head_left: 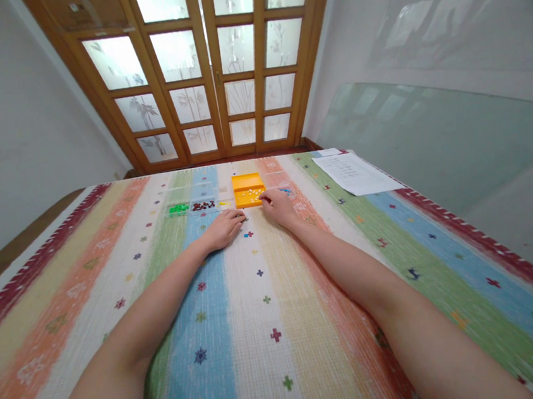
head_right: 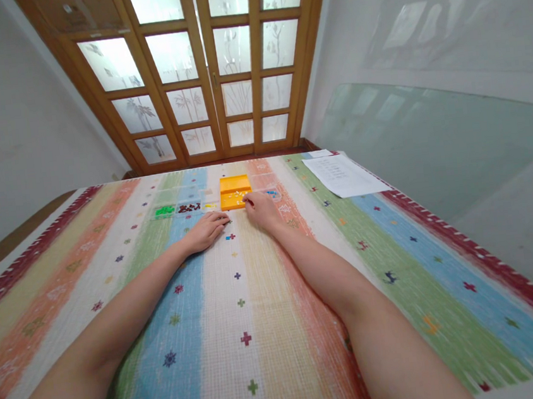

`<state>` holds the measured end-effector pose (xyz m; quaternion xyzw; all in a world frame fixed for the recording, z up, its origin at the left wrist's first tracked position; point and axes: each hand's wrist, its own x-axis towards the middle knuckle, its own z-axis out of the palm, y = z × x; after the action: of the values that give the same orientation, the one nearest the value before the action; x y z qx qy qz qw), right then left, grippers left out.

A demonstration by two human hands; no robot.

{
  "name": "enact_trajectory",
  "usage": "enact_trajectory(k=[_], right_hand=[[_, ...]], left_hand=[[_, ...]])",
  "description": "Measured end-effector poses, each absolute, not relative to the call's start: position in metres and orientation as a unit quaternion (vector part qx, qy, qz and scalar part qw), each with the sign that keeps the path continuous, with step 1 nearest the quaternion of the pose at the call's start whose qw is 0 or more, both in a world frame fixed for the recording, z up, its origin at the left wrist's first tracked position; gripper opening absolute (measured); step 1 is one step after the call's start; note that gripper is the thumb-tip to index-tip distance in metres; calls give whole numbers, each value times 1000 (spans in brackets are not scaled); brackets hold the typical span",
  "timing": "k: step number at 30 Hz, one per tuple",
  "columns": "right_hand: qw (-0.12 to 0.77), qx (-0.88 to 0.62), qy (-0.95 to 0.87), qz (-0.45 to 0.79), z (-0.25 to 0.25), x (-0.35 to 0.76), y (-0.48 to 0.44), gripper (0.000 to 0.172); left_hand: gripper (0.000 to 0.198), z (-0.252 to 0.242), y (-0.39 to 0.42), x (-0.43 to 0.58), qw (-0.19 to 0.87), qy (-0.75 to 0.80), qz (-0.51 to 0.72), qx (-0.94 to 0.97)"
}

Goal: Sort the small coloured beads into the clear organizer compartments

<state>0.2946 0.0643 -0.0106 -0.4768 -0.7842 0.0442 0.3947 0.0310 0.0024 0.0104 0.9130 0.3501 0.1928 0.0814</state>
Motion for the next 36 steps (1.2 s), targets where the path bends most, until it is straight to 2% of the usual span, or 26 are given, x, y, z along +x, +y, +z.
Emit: enact_trajectory(k=[21,29,36], right_hand=[[402,-468,-785,51,-12,295,65,22],[396,-469,-788,49,-12,295,65,23],[397,-466,-789,48,-9,294,62,21]], left_hand=[[45,2,15,21,98,388,266,877],[49,1,40,-22,34,518,392,760],[42,0,41,-30,-37,530,360,767]])
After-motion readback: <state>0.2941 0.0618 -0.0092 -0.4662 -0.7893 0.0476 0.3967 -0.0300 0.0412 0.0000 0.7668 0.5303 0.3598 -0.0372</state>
